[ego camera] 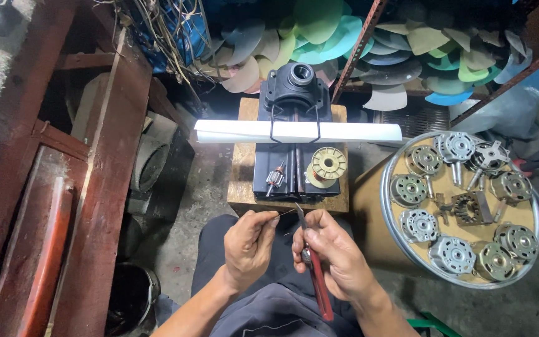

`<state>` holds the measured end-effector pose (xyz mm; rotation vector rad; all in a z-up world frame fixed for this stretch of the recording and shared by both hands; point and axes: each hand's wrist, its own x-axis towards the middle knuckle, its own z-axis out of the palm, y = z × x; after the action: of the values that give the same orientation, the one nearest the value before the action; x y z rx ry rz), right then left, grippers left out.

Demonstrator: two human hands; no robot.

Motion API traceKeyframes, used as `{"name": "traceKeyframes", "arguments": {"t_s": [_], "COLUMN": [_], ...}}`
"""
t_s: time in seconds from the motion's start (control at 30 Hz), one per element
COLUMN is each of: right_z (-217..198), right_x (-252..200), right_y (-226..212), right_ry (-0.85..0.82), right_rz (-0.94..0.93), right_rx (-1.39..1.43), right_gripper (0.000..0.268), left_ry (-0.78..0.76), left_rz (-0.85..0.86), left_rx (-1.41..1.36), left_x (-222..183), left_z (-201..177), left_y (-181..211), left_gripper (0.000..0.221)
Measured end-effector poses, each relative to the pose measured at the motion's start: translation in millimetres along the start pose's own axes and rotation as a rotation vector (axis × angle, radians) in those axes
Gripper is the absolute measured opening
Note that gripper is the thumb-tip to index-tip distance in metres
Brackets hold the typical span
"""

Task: Assembling a motor rotor by manipulating wires with pliers and fitting a metal core onto a shaft

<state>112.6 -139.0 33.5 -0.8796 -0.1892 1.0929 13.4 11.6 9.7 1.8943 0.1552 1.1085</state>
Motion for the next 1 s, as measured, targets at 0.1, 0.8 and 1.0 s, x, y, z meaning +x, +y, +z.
{"name": "traceKeyframes", "arguments": {"t_s": [0.1, 0.8, 1.0], "right_z": [-1, -12, -40], "right_x": [1, 1, -9], "right_y": [0, -1, -26], "right_ry": [0.015, 0.151, 0.172], "right_rz": [0.017, 0.024, -0.057], "right_rx": [-0.019, -0.051, 0.001], "right_gripper": [0.030, 0.028, 0.024], "left_ry": [-0.006, -0.073, -0.039], "left_rz": [-0.028, -0.656, -0.613], "left_rx": [-0.013, -0.276, -0.259], "left_x": [-1, -8, -4], "left_z": [3, 10, 12], "left_y": [2, 6, 1], "left_gripper": [0.010, 0.010, 0.009]}}
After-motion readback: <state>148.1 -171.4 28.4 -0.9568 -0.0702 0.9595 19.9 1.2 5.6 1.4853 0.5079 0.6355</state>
